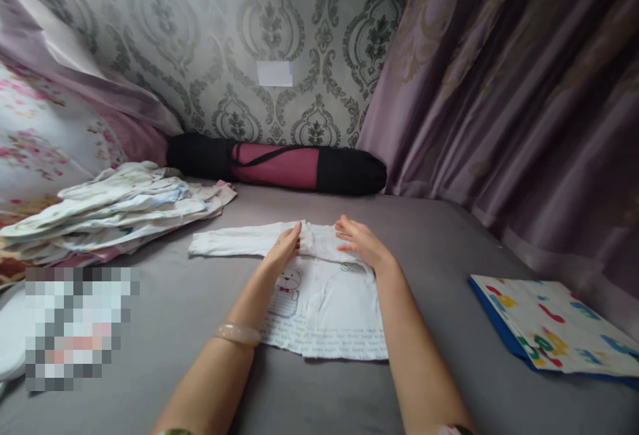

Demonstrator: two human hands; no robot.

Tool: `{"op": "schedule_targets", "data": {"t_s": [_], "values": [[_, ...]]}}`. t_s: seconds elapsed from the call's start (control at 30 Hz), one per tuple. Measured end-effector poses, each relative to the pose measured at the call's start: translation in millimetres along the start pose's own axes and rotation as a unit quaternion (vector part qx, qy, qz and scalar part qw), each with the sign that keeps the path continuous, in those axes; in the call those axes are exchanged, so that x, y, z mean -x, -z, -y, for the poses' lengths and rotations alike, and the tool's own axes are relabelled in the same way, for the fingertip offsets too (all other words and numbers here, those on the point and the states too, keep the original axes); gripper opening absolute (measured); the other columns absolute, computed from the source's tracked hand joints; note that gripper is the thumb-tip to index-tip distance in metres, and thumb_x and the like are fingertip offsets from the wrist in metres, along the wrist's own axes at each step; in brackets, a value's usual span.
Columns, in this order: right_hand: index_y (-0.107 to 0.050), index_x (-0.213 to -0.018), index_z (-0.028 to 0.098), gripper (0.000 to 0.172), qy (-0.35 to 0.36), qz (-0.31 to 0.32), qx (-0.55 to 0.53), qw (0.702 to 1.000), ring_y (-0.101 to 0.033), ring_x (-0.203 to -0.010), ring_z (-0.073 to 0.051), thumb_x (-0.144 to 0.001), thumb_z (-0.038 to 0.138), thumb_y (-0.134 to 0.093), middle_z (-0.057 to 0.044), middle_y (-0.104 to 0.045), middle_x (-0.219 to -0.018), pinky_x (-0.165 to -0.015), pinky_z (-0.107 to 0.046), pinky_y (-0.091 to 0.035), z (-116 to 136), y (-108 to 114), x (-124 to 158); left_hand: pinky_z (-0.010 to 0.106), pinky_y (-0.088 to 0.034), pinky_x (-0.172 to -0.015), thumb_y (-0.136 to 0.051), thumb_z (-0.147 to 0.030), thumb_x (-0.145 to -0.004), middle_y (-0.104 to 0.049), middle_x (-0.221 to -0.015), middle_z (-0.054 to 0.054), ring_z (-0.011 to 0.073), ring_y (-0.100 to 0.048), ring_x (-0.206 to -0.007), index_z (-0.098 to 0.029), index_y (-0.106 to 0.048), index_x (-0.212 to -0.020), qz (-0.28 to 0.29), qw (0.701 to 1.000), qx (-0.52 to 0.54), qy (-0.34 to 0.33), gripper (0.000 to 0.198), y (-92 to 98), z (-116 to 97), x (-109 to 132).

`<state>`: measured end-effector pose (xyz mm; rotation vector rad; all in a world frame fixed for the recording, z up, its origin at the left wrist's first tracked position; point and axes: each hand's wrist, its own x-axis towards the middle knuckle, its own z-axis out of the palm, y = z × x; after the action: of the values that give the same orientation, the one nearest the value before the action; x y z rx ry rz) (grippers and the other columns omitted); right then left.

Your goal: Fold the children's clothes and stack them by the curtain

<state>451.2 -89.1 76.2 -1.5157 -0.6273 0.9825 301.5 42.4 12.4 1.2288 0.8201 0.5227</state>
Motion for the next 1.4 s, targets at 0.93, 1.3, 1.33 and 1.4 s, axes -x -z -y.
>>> {"op": "schedule_targets", "data": {"t_s": [0.93,1.3,1.33,1.4], "values": [[-0.022,-0.149,-0.003,0.068,0.003,-0.147,0.595,0.79,-0.01,-0.146,-0.03,-0.1,0.043,-0.023,-0.021,-0.016,-0.158,-0.117,-0.042,-0.009,-67.4,-3.9,-23.5,0.037,-0.045,-0.096,-0.051,-0.018,-0.079,-0.065,-0.115,0.011,0.0227,-0.06,-0.102,-0.011,-0.063,-0.119,-0.046,0.907,-0.346,-0.234,0.042,4.8,20.6,-11.6],[-0.026,-0.148,-0.004,0.07,0.033,-0.173,0.622,0.763,-0.016,-0.145,-0.031,-0.099,0.045,-0.022,-0.021,-0.021,-0.156,-0.116,-0.039,-0.011,-79.9,-1.0,-24.4,0.037,-0.045,-0.093,-0.042,-0.011,-0.081,-0.06,-0.108,0.011,0.0227,-0.056,-0.102,-0.012,-0.062,-0.11,-0.045,0.827,-0.46,-0.322,0.035,8.0,37.3,-21.6],[-0.025,-0.148,-0.004,0.07,0.032,-0.173,0.623,0.762,-0.015,-0.145,-0.031,-0.099,0.045,-0.021,-0.021,-0.021,-0.157,-0.116,-0.039,-0.011,-80.1,-1.2,-24.5,0.038,-0.044,-0.092,-0.042,-0.01,-0.081,-0.059,-0.107,0.012,0.023,-0.055,-0.102,-0.011,-0.063,-0.107,-0.055,0.817,-0.477,-0.318,0.034,7.4,39.1,-21.3],[-0.025,-0.148,-0.004,0.07,0.023,-0.168,0.624,0.763,-0.014,-0.145,-0.03,-0.099,0.045,-0.021,-0.02,-0.02,-0.157,-0.116,-0.039,-0.01,-78.3,-1.4,-25.2,0.04,-0.043,-0.092,-0.041,-0.012,-0.083,-0.057,-0.109,0.013,0.0244,-0.054,-0.101,-0.011,-0.063,-0.104,-0.082,0.801,-0.507,-0.306,0.031,6.4,41.7,-19.3]]}}
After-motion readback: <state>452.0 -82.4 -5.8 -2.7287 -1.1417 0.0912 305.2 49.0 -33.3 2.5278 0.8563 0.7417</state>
